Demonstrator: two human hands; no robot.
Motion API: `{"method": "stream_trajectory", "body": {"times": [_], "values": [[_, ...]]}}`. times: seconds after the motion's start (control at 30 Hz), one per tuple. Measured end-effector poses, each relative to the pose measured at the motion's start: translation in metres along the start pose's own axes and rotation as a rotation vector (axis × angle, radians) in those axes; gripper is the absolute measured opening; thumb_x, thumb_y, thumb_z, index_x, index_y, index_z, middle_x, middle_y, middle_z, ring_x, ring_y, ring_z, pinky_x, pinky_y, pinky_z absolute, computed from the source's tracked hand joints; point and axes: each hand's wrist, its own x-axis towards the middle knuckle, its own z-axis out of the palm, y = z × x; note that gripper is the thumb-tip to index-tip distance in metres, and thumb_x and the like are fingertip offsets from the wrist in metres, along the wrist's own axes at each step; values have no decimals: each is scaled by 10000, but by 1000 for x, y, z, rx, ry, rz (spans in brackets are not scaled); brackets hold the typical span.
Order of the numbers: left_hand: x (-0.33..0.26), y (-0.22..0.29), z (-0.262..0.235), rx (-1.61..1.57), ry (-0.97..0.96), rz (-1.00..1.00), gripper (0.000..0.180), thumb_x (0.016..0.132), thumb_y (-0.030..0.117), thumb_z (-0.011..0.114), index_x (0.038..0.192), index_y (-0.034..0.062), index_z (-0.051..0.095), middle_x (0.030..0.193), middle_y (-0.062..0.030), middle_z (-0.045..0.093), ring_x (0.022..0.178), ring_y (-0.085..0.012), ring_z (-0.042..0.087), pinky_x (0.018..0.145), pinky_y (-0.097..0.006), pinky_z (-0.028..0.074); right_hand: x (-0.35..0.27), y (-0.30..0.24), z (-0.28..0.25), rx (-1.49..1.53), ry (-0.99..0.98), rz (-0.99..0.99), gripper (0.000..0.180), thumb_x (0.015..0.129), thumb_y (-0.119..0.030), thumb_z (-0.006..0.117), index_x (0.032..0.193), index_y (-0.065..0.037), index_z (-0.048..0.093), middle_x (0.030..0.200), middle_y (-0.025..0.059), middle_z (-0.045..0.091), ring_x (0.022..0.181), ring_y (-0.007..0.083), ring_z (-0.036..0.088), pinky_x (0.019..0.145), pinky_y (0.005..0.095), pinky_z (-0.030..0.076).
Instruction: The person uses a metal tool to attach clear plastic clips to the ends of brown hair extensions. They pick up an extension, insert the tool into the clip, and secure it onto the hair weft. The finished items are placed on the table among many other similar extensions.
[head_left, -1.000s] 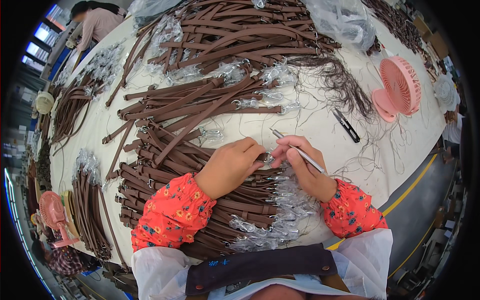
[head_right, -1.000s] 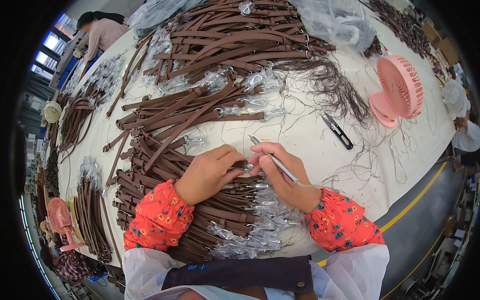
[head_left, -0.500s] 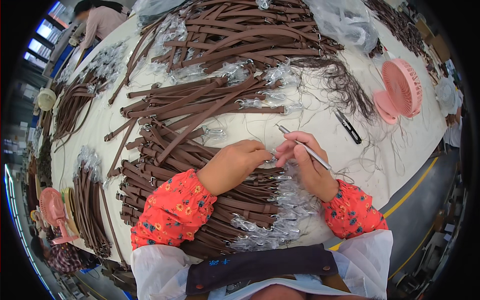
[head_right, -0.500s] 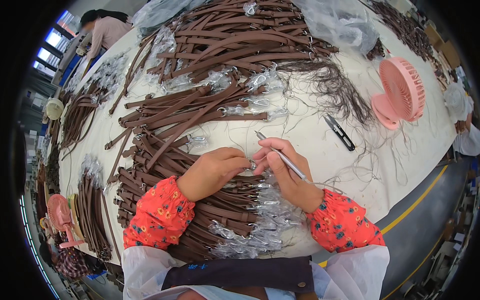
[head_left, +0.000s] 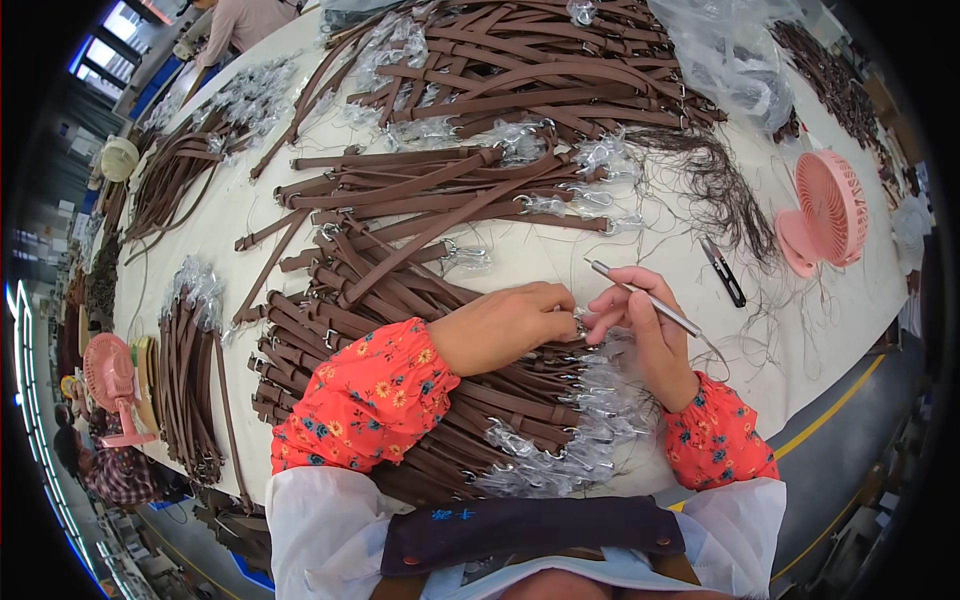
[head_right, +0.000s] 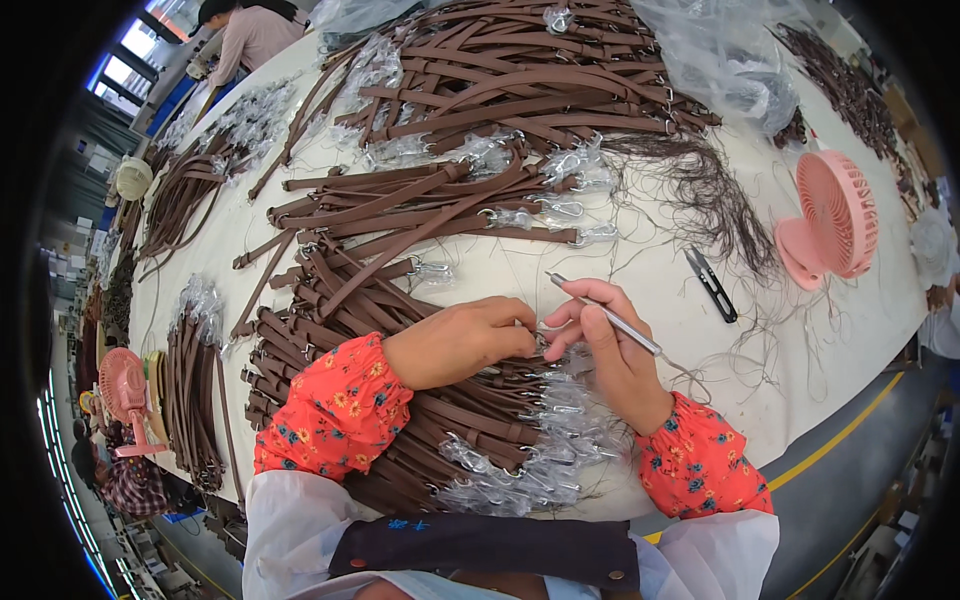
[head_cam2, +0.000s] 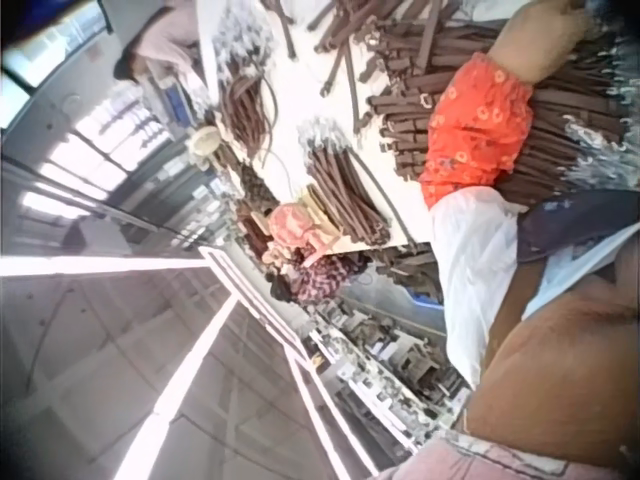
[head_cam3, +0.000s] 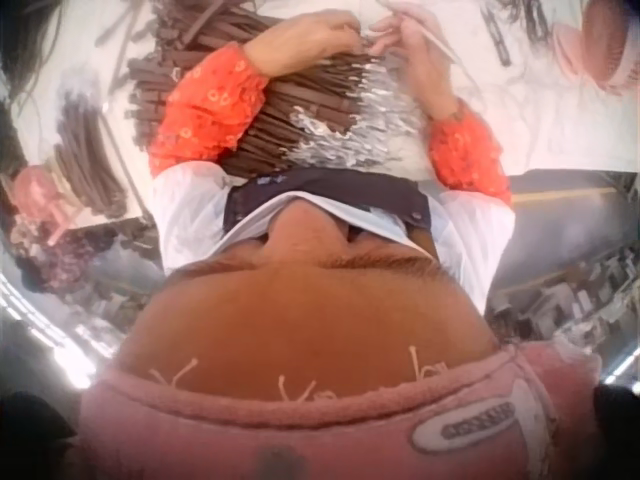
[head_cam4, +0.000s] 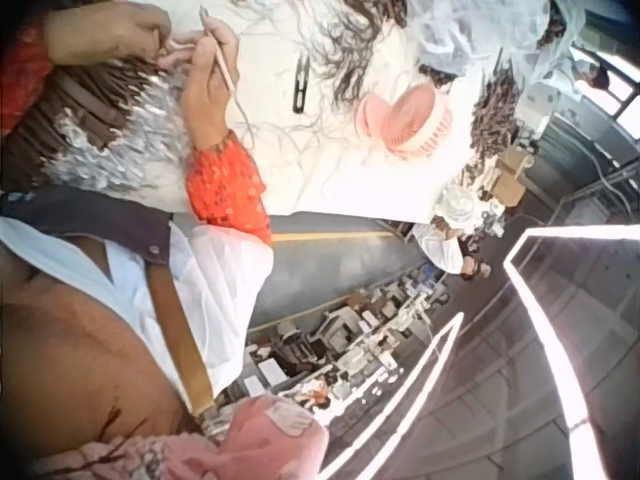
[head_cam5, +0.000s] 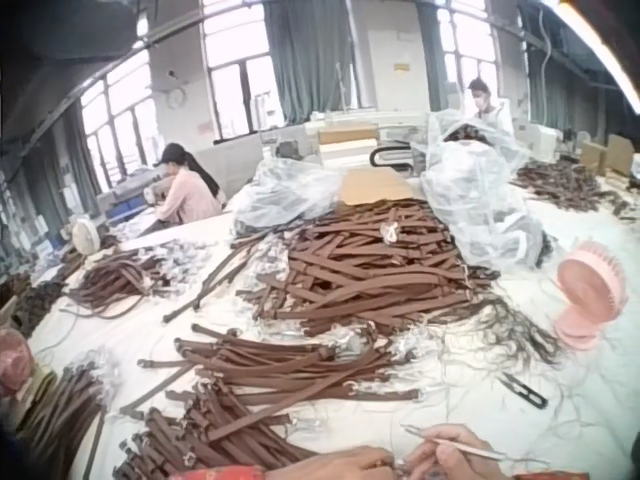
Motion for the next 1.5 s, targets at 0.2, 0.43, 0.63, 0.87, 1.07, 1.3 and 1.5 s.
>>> {"method": "stream_trajectory", "body": {"times": [0.2, 0.43, 0.63, 0.87, 1.07, 1.3, 1.5], "values": [[4, 2, -4, -226, -22, -218, 110, 922, 28, 615, 977, 9, 523, 975, -150, 559, 934, -356, 580, 813, -421, 480, -4, 0, -5, 40, -46, 101, 358, 1098, -301, 422, 1247, 12, 511, 895, 109, 661, 721, 151, 661, 848, 307, 533], [2, 0, -7, -288, 37, -299, 100, 942, 9, 583, 1007, 10, 507, 993, -165, 548, 897, -353, 570, 793, -407, 469, -6, -3, -5, -2, -34, 124, 342, 1094, -306, 432, 1125, 8, 564, 771, 71, 647, 625, 123, 631, 817, 294, 541], [1, -2, -7, -285, 73, -290, 120, 916, -41, 598, 990, 19, 524, 955, -116, 532, 824, -243, 568, 752, -342, 479, -6, 0, -6, -62, -118, 161, 329, 1090, -301, 447, 1108, -2, 582, 749, 49, 641, 626, 104, 624, 620, 243, 512], [2, -2, -9, -279, 55, -284, 123, 913, -38, 603, 991, 17, 526, 951, -115, 534, 814, -237, 577, 738, -343, 482, -5, 0, -4, -61, -113, 200, 326, 1088, -303, 451, 1116, -8, 587, 752, 43, 630, 620, 95, 607, 575, 230, 497], [3, -1, -11, -300, 36, -277, 98, 930, 16, 593, 984, 7, 511, 955, -162, 540, 852, -327, 563, 755, -401, 465, -5, -2, -4, -69, -115, 206, 333, 1088, -311, 453, 1119, -9, 589, 757, 44, 630, 618, 95, 608, 567, 229, 497], [2, 0, -12, -302, 15, -280, 97, 930, 13, 590, 987, 6, 511, 953, -157, 539, 842, -313, 562, 749, -398, 466, -5, -1, -4, -64, -113, 224, 333, 1088, -310, 451, 1118, -7, 586, 758, 46, 631, 616, 95, 610, 566, 226, 496], [1, -4, -3, -437, 165, -404, 138, 918, -11, 631, 1034, 4, 558, 956, -101, 563, 731, -183, 601, 672, -310, 494, -5, -3, -4, -62, -99, 184, 336, 1096, -295, 417, 1107, 8, 562, 722, 69, 621, 617, 128, 626, 688, 295, 535]]}}
